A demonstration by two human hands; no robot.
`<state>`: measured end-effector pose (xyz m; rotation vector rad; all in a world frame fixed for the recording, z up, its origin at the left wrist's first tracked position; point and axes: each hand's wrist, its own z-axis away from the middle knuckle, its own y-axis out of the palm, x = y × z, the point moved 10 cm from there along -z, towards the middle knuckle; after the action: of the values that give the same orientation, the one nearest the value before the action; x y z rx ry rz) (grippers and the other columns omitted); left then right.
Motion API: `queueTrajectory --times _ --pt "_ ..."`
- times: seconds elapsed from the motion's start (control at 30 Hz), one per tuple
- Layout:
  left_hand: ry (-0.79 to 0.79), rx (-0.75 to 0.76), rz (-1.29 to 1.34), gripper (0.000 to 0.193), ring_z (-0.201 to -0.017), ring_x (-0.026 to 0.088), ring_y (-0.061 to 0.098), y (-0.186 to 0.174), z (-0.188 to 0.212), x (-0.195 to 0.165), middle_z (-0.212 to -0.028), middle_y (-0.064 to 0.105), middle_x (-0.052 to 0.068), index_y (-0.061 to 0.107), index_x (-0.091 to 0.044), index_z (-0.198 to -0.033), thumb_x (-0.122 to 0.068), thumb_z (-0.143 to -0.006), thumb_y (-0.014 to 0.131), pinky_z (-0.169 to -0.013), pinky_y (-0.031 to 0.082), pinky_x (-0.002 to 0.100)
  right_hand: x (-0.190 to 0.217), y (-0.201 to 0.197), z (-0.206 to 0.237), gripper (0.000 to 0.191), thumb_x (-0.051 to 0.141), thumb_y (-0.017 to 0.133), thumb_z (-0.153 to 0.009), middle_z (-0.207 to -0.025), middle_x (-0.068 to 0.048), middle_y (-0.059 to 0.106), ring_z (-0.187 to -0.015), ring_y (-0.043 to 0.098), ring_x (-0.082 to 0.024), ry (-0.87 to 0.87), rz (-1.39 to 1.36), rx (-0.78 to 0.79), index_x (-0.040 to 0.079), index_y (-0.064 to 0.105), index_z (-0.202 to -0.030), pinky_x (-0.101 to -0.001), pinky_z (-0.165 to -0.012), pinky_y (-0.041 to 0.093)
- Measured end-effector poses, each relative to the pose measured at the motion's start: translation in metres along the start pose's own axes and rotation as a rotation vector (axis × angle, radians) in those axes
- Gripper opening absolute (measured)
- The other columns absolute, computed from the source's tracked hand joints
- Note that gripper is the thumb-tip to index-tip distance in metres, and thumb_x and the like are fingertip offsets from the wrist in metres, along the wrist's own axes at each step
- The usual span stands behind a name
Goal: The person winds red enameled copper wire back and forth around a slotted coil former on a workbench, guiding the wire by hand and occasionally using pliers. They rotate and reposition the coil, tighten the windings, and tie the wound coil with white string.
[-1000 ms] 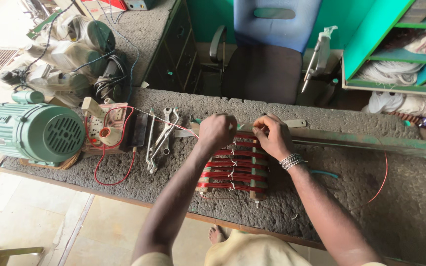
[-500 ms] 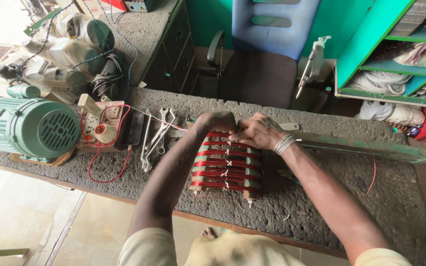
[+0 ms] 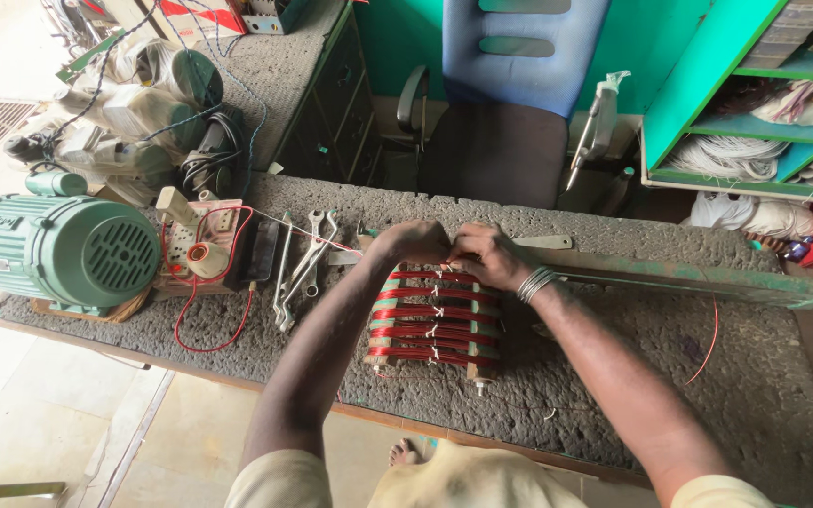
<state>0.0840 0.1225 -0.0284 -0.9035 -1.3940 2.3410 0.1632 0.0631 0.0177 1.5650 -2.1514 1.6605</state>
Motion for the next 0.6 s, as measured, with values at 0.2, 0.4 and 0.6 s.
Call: queueTrajectory --times 0.2,0.4,0.6 --pt "0.092 0.091 -0.043 0.033 -0.091 0.024 0.075 -0.002 -0.012 -0.007 -0.102 0.079 0.009 0.078 -0.018 -0.108 -0.031 -0.078 0.074 -0.080 0.060 0.039 0.050 -0.008 -0.007 0.021 0.025 0.071 -0.087 -0.094 0.001 0.072 -0.089 0.068 -0.020 -0.335 0.336 0.163 0.030 0.084 -0.102 -0.0417 -0.084 0.051" --pt "0.034 0.148 -0.107 0.036 -0.090 0.024 0.076 0.003 -0.015 0.001 -0.101 0.079 0.008 0.081 -0.018 -0.106 -0.026 -0.071 0.081 -0.078 0.061 0.040 0.040 0.007 -0.012 0.006 0.025 0.075 -0.086 -0.094 0.005 0.075 -0.087 0.068 -0.018 -0.245 0.387 0.127 0.026 0.081 -0.087 -0.0378 -0.084 0.053" --pt "-0.004 -0.143 -0.166 0.019 -0.072 0.020 0.076 -0.007 0.012 -0.002 -0.085 0.079 0.007 0.076 -0.019 -0.103 -0.022 -0.085 0.071 -0.063 0.063 0.036 -0.020 -0.006 -0.004 0.005 0.017 0.076 -0.084 -0.089 -0.001 0.072 -0.084 0.072 -0.016 0.238 -0.174 -0.230 0.013 0.074 -0.087 -0.0319 -0.077 0.059"
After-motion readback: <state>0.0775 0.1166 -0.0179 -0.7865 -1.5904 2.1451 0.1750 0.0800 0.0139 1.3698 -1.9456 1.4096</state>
